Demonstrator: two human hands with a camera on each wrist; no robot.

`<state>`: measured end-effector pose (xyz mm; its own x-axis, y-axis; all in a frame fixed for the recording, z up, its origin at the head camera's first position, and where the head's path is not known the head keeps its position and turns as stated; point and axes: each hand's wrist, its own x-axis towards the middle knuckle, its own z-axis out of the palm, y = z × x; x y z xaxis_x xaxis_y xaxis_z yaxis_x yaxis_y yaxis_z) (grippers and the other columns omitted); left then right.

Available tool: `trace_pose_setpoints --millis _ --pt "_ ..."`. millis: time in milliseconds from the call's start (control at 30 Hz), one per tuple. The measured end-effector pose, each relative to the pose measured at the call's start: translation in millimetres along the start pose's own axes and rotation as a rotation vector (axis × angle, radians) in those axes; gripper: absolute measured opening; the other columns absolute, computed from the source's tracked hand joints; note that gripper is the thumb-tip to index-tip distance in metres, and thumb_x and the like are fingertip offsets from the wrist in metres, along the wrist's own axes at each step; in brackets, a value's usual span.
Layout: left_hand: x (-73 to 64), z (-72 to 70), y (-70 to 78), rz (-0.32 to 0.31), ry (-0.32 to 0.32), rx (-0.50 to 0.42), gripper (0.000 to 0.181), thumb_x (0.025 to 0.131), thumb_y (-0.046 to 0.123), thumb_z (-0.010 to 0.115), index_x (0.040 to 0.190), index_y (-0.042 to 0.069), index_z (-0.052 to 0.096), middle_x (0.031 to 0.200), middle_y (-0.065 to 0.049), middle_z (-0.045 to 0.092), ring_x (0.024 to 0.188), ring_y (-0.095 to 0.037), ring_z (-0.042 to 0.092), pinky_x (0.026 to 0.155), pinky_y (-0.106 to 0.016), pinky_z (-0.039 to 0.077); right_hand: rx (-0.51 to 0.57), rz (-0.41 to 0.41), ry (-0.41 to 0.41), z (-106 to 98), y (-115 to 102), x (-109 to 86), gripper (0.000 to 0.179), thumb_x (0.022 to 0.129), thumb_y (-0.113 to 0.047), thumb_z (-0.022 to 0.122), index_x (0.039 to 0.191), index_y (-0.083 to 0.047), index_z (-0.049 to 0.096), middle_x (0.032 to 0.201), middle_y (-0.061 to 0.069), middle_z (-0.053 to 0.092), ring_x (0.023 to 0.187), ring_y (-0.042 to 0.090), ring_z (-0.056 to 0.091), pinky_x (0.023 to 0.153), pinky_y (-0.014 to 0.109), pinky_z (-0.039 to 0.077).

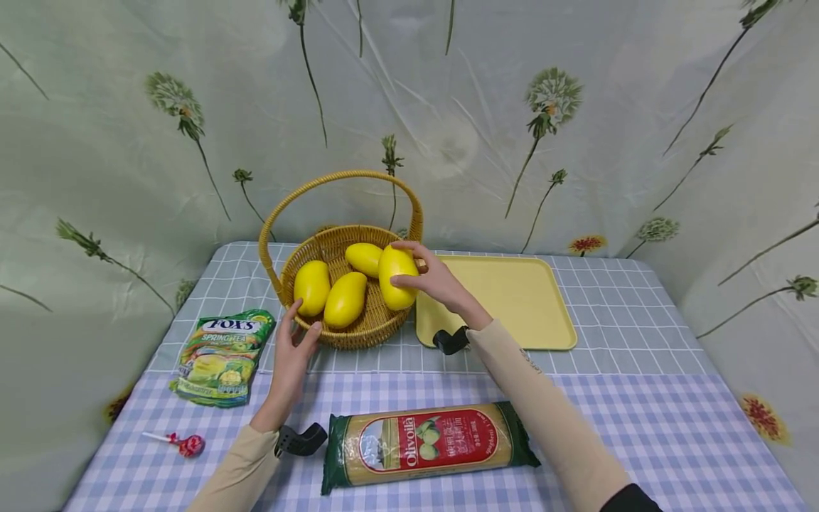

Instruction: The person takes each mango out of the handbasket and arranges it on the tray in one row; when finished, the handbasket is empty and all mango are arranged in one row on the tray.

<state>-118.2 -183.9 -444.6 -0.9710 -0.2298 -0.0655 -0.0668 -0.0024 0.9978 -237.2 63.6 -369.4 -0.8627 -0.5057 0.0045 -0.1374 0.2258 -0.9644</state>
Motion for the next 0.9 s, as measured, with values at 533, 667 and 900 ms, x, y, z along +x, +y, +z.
trace_pose_setpoints --millis 533,667,900 --pt "-0.5 -0.8 3.0 -0.016 -0.014 -0.011 0.063 0.101 0.017 0.049 0.154 0.019 0.016 0.158 -0.005 -0.001 0.141 -0.029 0.016 0.109 -0.048 0.031 -0.065 0.094 0.176 -46.1 47.3 -26.3 0.059 0.091 -0.018 0.066 0.144 -0.018 0.043 0.146 0.011 0.034 0.115 0.039 0.043 0.093 0.047 0.042" --pt "-0.6 -1.1 3.5 -0.022 -0.014 -0.009 0.062 0.101 0.018 0.049 0.154 0.019 0.016 0.158 -0.005 -0.002 0.141 -0.03 0.016 0.109 -0.048 0.031 -0.057 0.128 0.144 -44.7 65.6 -24.4 0.063 0.09 -0.016 0.067 0.146 -0.012 0.038 0.149 0.015 0.03 0.122 0.042 0.038 0.1 0.051 0.037" --pt "-0.2 -0.4 3.1 -0.019 -0.009 0.0 0.062 0.101 0.017 0.049 0.154 0.018 0.017 0.158 -0.006 -0.002 0.141 -0.03 0.017 0.108 -0.049 0.031 -0.115 0.141 0.082 -39.3 65.9 -21.9 0.064 0.09 -0.013 0.064 0.147 -0.006 0.035 0.15 0.019 0.029 0.127 0.047 0.034 0.104 0.057 0.031"
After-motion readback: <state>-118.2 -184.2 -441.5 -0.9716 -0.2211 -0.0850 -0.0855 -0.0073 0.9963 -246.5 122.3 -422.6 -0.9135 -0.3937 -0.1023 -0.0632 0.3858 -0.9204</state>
